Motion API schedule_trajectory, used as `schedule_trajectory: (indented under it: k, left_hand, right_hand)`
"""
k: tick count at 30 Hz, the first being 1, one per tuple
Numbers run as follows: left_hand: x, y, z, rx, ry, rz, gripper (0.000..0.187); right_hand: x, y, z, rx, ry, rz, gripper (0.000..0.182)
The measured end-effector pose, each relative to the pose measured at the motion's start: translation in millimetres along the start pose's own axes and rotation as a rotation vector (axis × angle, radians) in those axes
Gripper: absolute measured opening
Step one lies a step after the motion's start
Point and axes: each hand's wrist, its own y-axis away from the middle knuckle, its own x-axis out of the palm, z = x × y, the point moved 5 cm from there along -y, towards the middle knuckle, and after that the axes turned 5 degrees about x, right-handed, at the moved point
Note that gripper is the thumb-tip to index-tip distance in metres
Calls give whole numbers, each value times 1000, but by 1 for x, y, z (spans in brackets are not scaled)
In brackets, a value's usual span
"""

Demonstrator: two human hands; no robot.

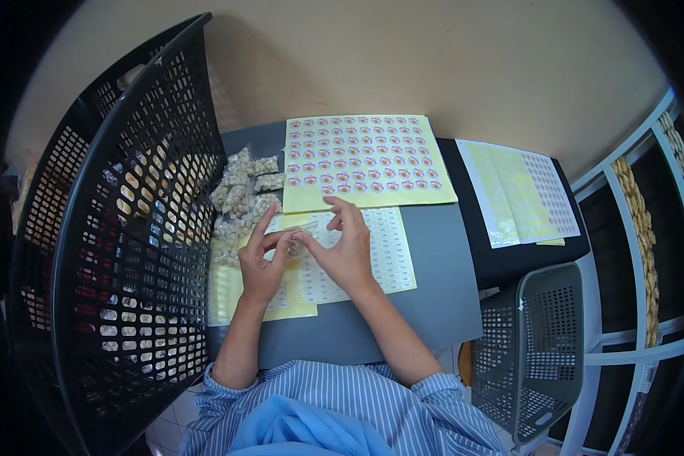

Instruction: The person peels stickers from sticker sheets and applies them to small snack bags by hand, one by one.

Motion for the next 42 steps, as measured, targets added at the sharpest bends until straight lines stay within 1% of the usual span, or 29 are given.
schedule_trajectory:
  k: [1, 2, 4, 7, 8, 11, 13, 14, 16, 17, 18, 19, 20, 21, 22, 23, 24, 25, 26, 28, 30, 32, 34, 36, 38, 39, 40, 41, 42]
  left_hand:
    - [-1, 0, 0, 3, 45, -22, 49]
    - [-1, 0, 0, 7, 92, -42, 49]
    - [1, 1, 2, -38, 132, -43, 50]
    - [2, 0, 5, -139, 249, -71, 52]
    - [2, 0, 7, -195, 330, -99, 53]
    - [2, 0, 10, -196, 286, -53, 57]
    - [4, -1, 6, -178, 289, -28, 60]
    - [5, 0, 4, -161, 290, 1, 62]
    - [4, 1, 4, -176, 324, 23, 64]
    - [4, 1, 4, -193, 357, 47, 67]
    - [4, 1, 4, -190, 355, 42, 67]
    - [3, -1, 0, -94, 262, 33, 68]
    - [2, -2, -3, 0, 171, 26, 70]
    - [-9, -5, -14, 32, -37, -1, 67]
    - [-16, -7, -11, 33, -37, -1, 67]
    - [-28, -9, -9, 70, -327, -45, 62]
    - [-38, -9, -8, 104, -617, -88, 57]
    - [-45, -9, -5, 53, -717, -76, 47]
    - [-50, -7, -2, 47, -713, -80, 47]
    - [-56, 1, 17, -256, -726, 27, 47]
    - [-57, 5, 13, -242, -753, -4, 51]
    - [-57, 6, 7, -286, -838, 31, 55]
    - [-55, 8, 2, -322, -854, 59, 55]
    - [-54, 9, 4, -358, -876, 99, 55]
    - [-56, 10, 15, -434, -864, 103, 54]
    - [-57, 10, 17, -432, -866, 106, 54]
    - [-58, 10, 18, -402, -879, 110, 49]
    - [-58, 10, 19, -372, -890, 115, 43]
    - [-58, 11, 21, -371, -888, 115, 43]
  right_hand:
    - [-2, -1, -2, 75, -1, -12, 56]
    - [-2, -2, -4, 77, -1, -14, 56]
    - [9, -2, -21, 310, -517, 123, 60]
    - [14, -3, -28, 332, -579, 196, 59]
    - [12, -3, -27, 329, -580, 197, 59]
    - [8, -4, -25, 382, -605, 219, 56]
    - [1, -5, -20, 232, -450, 166, 53]
    - [-1, -4, -18, 230, -449, 169, 53]
    - [-4, -4, -9, 218, -466, 250, 44]
    - [-10, -3, -4, 214, -466, 252, 44]
    - [-19, -2, 0, 208, -404, 229, 37]
    - [-29, -1, 0, 202, -343, 206, 30]
    - [-48, -1, -10, 105, -326, 58, 24]
    - [-73, 2, -24, 10, -308, -91, 18]
    - [-109, 7, -25, 17, -194, -234, 11]
    - [-149, 15, -46, 59, -123, -436, 9]
    - [-193, 26, -70, 42, 19, -580, 9]
    - [-235, 43, -82, 140, 119, -758, 11]
    - [-277, 62, -107, 150, 189, -827, 11]
    - [-351, 109, -165, 200, 471, -925, 12]
    - [-388, 167, -210, 422, 749, -1042, 14]
    - [-405, 220, -246, 803, 1124, -969, 19]
    - [-400, 257, -269, 1175, 1116, -906, 25]
    - [-401, 292, -309, 1319, 1031, -808, 30]
    - [-392, 288, -303, 1354, 995, -831, 31]
    - [-387, 288, -300, 1386, 954, -856, 33]
    - [-390, 291, -306, 1391, 953, -857, 33]
    - [-395, 293, -317, 1397, 919, -829, 36]
    - [-400, 294, -325, 1400, 886, -803, 39]
